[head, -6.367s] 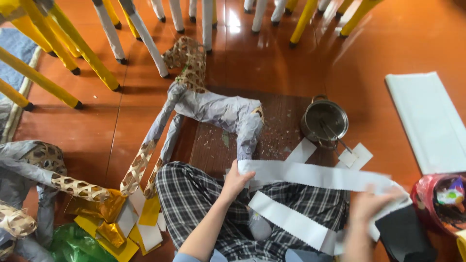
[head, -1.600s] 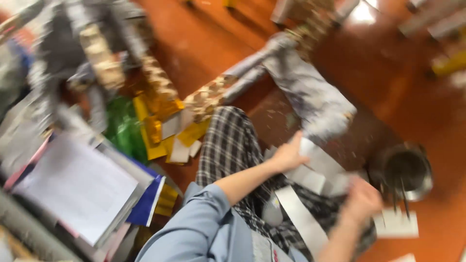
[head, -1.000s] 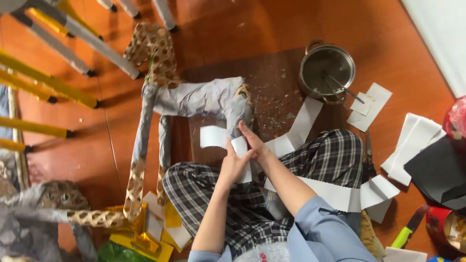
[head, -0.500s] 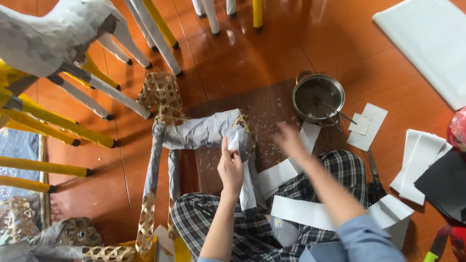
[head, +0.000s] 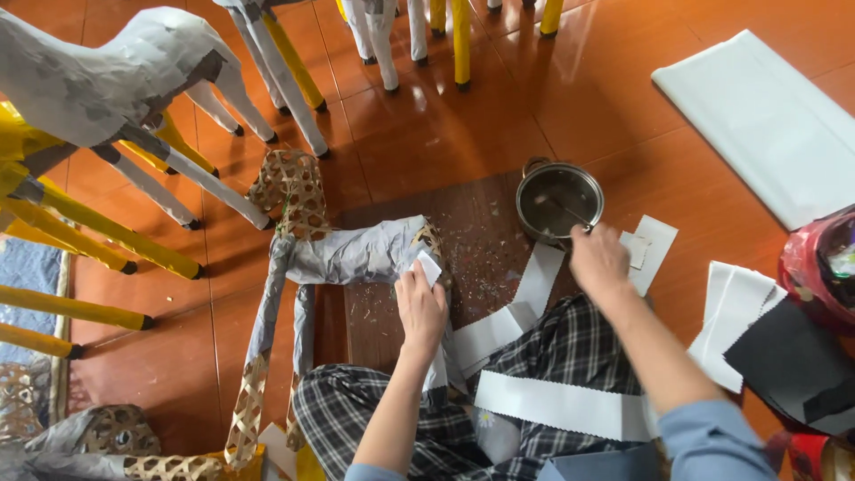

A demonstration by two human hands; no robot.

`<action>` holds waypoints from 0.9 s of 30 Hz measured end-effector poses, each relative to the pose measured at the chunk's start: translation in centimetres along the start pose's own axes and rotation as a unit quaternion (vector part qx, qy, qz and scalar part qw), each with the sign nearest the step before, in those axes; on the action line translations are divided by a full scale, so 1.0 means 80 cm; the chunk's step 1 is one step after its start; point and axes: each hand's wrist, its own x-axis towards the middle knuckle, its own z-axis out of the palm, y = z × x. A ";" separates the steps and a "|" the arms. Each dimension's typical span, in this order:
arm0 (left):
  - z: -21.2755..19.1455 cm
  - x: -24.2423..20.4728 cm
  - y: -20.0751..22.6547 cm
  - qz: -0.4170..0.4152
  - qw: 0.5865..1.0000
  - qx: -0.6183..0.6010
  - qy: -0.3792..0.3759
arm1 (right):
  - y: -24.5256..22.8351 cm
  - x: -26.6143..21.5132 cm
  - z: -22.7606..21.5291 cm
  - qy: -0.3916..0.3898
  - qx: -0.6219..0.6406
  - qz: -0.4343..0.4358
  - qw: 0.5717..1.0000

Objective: Apply paper strips and adhesive to a paper-mache giraffe model.

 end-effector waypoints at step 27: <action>-0.009 -0.004 -0.090 -0.322 0.635 -0.700 -0.052 | -0.171 -0.099 -0.023 -0.109 0.608 -0.097 0.781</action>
